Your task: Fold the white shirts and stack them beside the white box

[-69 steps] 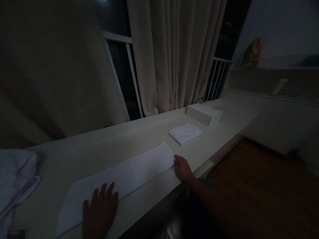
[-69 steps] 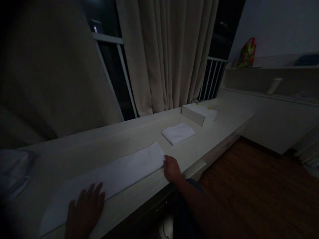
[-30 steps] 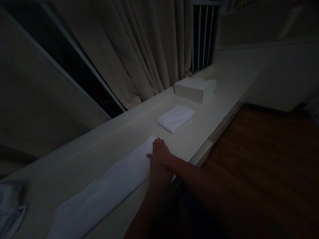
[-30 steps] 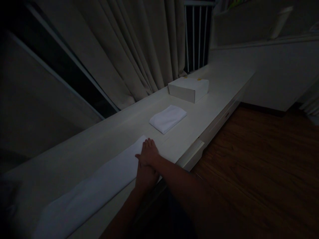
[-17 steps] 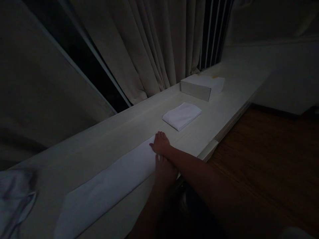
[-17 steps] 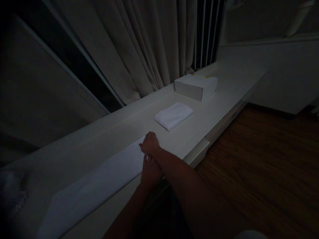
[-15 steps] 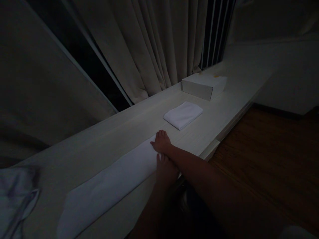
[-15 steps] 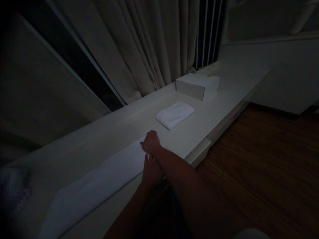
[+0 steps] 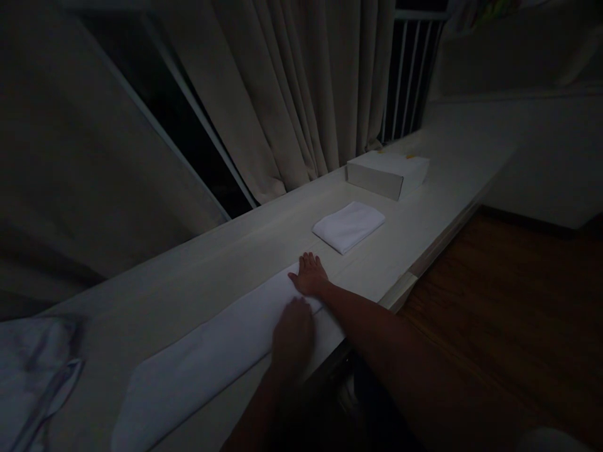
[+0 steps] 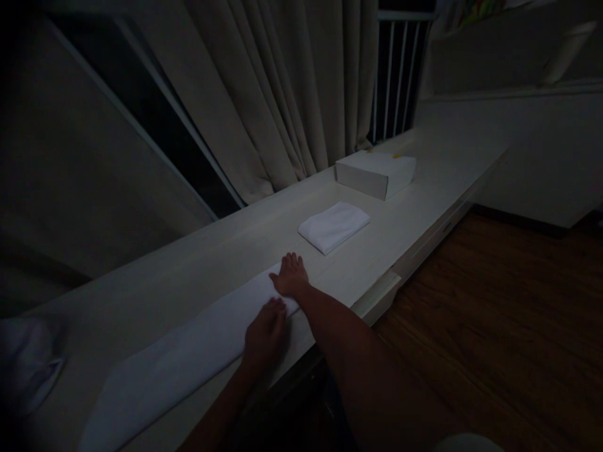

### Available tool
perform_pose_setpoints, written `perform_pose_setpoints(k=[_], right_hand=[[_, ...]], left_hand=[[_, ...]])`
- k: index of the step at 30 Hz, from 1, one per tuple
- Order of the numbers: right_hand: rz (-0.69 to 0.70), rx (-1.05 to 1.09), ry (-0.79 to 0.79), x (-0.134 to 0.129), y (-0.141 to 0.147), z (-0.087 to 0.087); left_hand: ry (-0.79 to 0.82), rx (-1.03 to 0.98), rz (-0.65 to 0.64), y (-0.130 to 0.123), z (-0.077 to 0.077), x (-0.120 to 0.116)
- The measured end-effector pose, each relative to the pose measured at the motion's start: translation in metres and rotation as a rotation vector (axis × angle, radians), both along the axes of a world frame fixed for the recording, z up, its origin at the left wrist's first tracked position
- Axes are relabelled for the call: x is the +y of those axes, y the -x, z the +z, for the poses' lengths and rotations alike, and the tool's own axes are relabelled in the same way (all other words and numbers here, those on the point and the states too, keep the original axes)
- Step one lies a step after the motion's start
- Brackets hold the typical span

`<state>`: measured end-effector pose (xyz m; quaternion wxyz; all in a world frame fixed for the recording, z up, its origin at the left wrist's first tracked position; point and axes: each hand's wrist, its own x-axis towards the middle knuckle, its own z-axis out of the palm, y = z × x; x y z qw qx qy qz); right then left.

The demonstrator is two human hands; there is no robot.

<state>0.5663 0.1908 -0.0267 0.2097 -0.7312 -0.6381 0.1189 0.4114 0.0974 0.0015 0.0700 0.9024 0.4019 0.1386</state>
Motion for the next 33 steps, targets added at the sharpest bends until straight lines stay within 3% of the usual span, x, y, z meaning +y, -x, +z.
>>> perform_pose_setpoints(k=[6, 10, 15, 19, 21, 24, 27, 29, 31, 33], right_hand=[[-0.018, -0.019, -0.057, -0.002, 0.001, -0.003], [-0.026, -0.072, -0.068, -0.001, 0.003, -0.006], [-0.026, -0.115, -0.05, -0.001, 0.001, -0.006], [-0.019, -0.134, -0.007, -0.003, 0.003, 0.012], [0.042, -0.162, -0.093, -0.01, 0.019, 0.026], [0.29, -0.194, -0.29, -0.033, 0.068, 0.039], [0.634, -0.213, -0.356, -0.061, 0.123, 0.033], [0.709, -0.215, -0.342, -0.07, 0.141, 0.021], [0.698, -0.206, -0.304, -0.067, 0.135, 0.009], [0.672, -0.198, -0.254, -0.054, 0.108, 0.002]], left_hand=[[-0.039, 0.348, 0.346, 0.117, -0.005, 0.058], [-0.091, 0.403, 0.472, 0.166, -0.021, 0.074], [-0.154, 0.389, 0.486, 0.171, -0.026, 0.07], [-0.165, 0.392, 0.493, 0.165, -0.021, 0.066], [-0.172, 0.398, 0.499, 0.166, -0.02, 0.065], [-0.178, 0.414, 0.491, 0.169, -0.02, 0.064], [-0.184, 0.466, 0.436, 0.172, -0.019, 0.061], [-0.189, 0.478, 0.43, 0.172, -0.018, 0.059], [-0.191, 0.444, 0.45, 0.171, -0.018, 0.058], [-0.194, 0.398, 0.461, 0.17, -0.019, 0.058]])
